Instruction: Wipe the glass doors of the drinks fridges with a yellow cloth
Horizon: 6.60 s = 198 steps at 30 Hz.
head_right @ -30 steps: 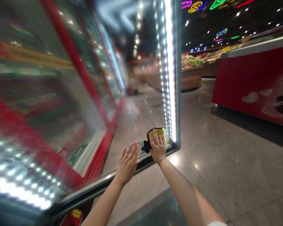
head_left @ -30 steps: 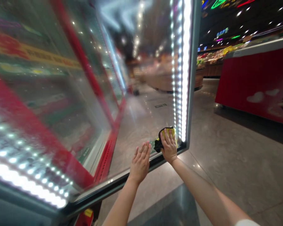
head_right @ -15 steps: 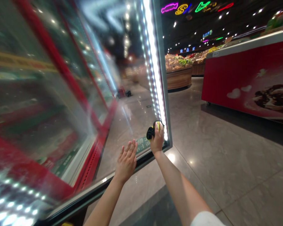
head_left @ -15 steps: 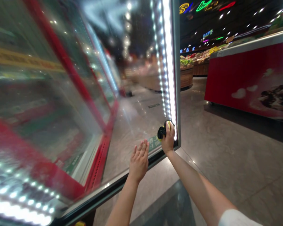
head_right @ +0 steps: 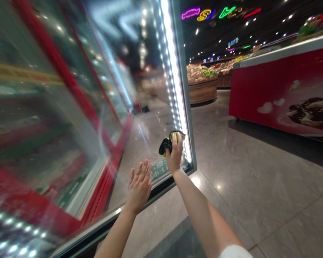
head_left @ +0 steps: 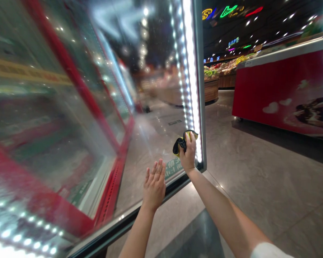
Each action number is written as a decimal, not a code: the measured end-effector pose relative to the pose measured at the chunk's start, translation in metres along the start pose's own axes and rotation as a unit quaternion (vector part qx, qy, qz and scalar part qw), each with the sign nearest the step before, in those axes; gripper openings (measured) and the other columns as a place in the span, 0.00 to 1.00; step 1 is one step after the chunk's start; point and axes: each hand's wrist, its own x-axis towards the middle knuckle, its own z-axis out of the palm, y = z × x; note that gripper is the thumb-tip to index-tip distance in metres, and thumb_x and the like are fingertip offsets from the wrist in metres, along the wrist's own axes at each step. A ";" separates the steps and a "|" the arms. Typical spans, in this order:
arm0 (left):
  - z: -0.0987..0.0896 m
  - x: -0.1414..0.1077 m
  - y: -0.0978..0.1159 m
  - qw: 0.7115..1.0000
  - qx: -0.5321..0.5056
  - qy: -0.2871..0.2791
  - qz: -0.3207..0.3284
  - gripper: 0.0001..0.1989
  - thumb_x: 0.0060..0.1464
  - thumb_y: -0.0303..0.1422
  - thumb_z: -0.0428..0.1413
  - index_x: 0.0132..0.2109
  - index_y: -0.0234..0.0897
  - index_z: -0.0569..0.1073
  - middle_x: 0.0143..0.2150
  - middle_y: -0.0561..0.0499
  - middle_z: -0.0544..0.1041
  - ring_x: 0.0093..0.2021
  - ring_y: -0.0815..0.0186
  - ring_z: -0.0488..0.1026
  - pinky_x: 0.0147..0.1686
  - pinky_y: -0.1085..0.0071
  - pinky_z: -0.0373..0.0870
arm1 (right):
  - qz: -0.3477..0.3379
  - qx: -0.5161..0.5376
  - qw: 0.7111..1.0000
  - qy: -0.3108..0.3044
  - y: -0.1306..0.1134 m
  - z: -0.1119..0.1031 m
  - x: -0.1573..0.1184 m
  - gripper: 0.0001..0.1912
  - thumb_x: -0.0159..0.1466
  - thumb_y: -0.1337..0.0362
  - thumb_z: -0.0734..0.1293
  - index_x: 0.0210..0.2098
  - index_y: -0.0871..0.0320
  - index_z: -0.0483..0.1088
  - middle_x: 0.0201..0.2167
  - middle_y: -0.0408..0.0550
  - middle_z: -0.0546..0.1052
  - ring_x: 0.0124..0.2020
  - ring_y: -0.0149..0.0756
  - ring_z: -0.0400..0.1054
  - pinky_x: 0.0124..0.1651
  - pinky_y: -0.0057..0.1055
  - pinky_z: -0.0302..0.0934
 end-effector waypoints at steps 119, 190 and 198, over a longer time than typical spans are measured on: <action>-0.075 -0.244 -0.130 0.978 0.138 -0.051 -0.150 0.31 0.66 0.28 0.51 0.73 0.50 0.59 0.72 0.56 0.66 0.73 0.62 0.59 0.74 0.59 0.52 | -0.346 0.094 0.910 -0.207 -0.276 0.059 -0.086 0.30 0.70 0.70 0.63 0.69 0.42 0.64 0.67 0.38 0.70 0.71 0.42 0.56 0.77 0.49 0.33; -0.152 -0.191 -0.140 0.942 0.126 0.147 -0.275 0.39 0.66 0.26 0.47 0.77 0.36 0.37 0.75 0.41 0.55 0.76 0.57 0.49 0.75 0.53 0.45 | -0.450 0.026 0.887 -0.096 -0.326 -0.016 -0.002 0.29 0.71 0.69 0.61 0.70 0.50 0.62 0.67 0.46 0.71 0.71 0.45 0.58 0.76 0.50 0.36; -0.157 -0.203 -0.152 0.913 0.173 0.156 -0.336 0.40 0.63 0.22 0.48 0.77 0.34 0.40 0.74 0.36 0.58 0.76 0.53 0.50 0.74 0.46 0.48 | -0.451 0.084 0.871 -0.175 -0.347 0.016 -0.048 0.25 0.71 0.70 0.61 0.66 0.54 0.67 0.68 0.48 0.69 0.73 0.45 0.53 0.78 0.54 0.26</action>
